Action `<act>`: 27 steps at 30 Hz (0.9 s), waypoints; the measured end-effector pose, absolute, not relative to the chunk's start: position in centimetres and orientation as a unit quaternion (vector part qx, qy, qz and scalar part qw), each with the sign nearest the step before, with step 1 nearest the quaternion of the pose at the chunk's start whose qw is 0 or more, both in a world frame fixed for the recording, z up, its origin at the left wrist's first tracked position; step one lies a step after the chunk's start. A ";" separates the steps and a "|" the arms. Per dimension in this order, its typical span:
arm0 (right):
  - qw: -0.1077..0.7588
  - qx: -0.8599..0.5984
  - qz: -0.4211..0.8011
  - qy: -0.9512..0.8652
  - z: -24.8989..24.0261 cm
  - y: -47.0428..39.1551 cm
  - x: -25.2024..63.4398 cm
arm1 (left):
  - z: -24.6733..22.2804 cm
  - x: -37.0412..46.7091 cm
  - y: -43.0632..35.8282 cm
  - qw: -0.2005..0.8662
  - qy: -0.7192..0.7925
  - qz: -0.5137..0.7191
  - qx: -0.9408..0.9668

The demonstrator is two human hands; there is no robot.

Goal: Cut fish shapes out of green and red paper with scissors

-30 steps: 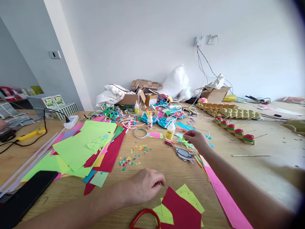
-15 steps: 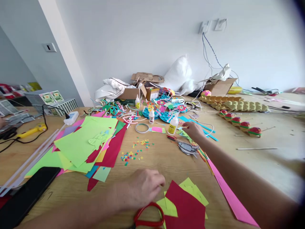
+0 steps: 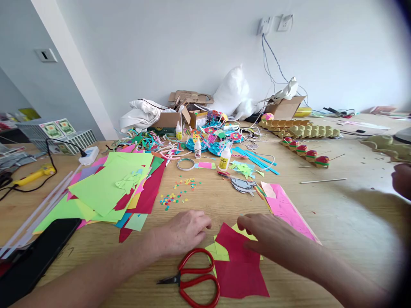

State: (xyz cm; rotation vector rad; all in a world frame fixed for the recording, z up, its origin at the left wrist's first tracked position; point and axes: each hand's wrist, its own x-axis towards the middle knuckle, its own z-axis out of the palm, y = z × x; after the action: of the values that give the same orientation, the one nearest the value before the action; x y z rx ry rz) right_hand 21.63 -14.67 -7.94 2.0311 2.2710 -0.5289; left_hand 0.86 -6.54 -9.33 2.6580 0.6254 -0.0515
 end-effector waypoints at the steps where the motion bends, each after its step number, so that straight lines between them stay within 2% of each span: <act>1: 0.053 0.667 -0.160 0.726 -8.1 -15.4 21.3 | -9.2 0.9 -6.8 0.206 0.219 -0.022 0.954; 5: 0.095 0.684 -0.159 0.705 -9.1 -16.6 21.0 | -9.4 1.0 -7.7 0.203 0.196 -0.027 0.959; 27: 0.037 0.702 -0.212 0.679 -10.1 -16.1 21.4 | -10.0 0.9 -7.8 0.227 0.211 -0.023 0.951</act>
State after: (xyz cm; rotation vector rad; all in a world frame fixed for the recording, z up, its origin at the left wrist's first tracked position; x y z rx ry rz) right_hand 21.44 -16.10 -10.08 2.1557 2.0831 -0.6519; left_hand 0.88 -7.82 -10.04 2.6198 0.5825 -0.0641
